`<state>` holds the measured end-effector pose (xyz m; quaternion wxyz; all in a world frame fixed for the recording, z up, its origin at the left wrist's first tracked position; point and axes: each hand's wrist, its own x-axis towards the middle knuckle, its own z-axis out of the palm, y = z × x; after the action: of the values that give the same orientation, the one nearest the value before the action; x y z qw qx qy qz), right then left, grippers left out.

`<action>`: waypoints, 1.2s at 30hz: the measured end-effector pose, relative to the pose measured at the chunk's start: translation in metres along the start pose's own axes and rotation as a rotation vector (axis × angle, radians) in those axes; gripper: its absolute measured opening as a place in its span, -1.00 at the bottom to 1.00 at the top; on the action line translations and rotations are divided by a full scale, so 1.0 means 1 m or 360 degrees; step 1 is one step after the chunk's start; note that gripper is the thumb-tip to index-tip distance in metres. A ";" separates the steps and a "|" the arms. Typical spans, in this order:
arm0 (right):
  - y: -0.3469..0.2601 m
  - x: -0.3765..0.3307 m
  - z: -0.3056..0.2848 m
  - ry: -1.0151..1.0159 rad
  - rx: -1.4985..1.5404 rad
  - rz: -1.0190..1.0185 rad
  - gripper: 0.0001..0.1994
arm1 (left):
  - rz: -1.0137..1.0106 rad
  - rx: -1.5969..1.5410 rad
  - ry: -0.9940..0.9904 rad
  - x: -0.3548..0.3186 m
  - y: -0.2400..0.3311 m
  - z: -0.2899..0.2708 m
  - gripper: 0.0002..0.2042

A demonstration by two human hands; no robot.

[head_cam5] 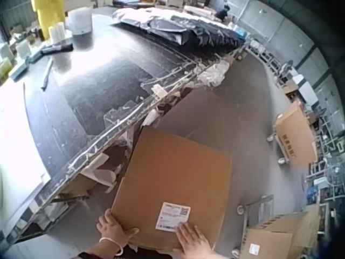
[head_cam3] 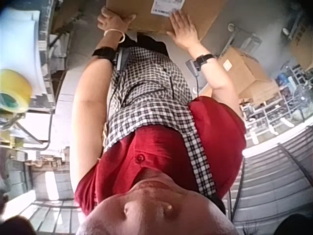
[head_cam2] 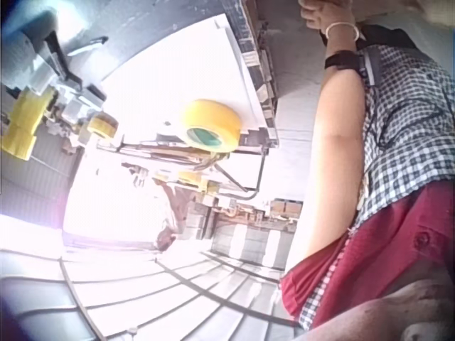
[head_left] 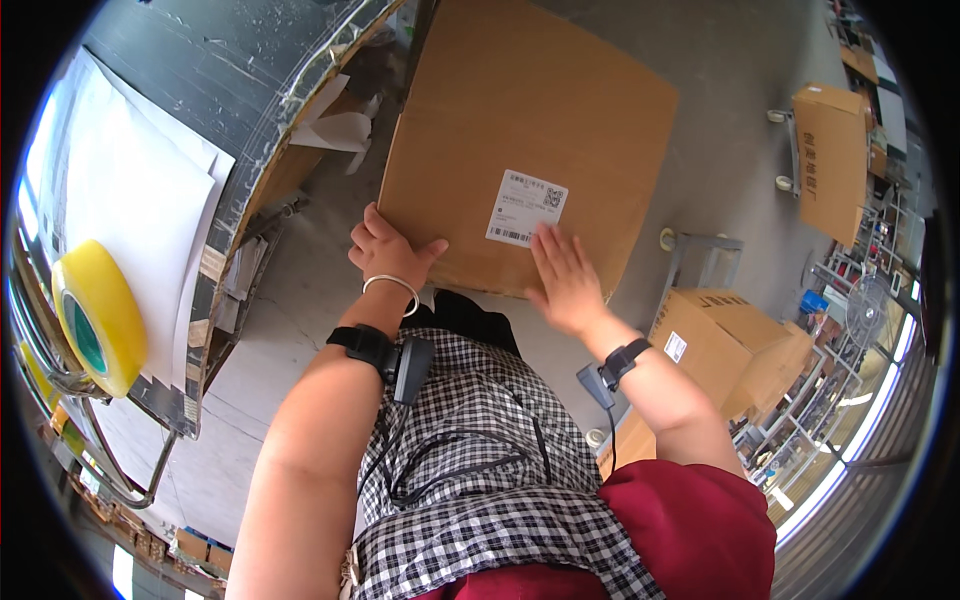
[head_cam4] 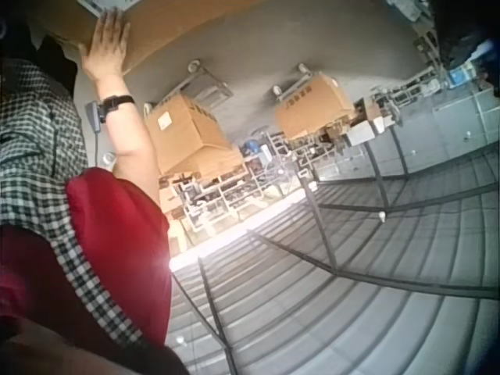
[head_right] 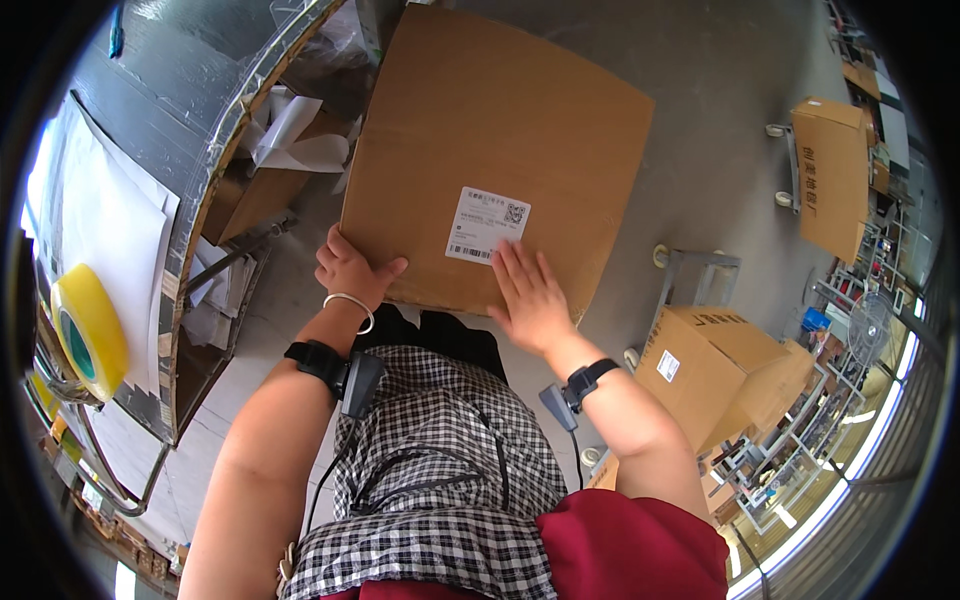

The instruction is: The recorder assembles a cardboard box, seals it with tape, applies a shipping label, and writes on the box with a marker.

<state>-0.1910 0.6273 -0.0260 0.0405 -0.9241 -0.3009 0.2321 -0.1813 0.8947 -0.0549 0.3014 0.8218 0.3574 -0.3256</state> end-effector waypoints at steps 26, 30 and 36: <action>-0.009 0.059 0.010 0.0468 -0.0007 0.0495 -0.10 | 0.0088 0.0047 0.0101 -0.004 -0.006 -0.001 0.16; -0.055 0.092 0.001 0.0369 0.0126 0.0115 -0.13 | 0.0035 -0.0037 0.0002 -0.008 -0.002 0.001 0.16; -0.021 -0.047 0.032 -0.0223 0.0146 0.0219 -0.08 | -0.0027 -0.0149 -0.0048 -0.017 -0.004 -0.015 0.16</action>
<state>-0.2502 0.6157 -0.0316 0.0456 -0.9213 -0.2278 0.3118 -0.1888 0.9013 -0.0338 0.3421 0.7988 0.3745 -0.3233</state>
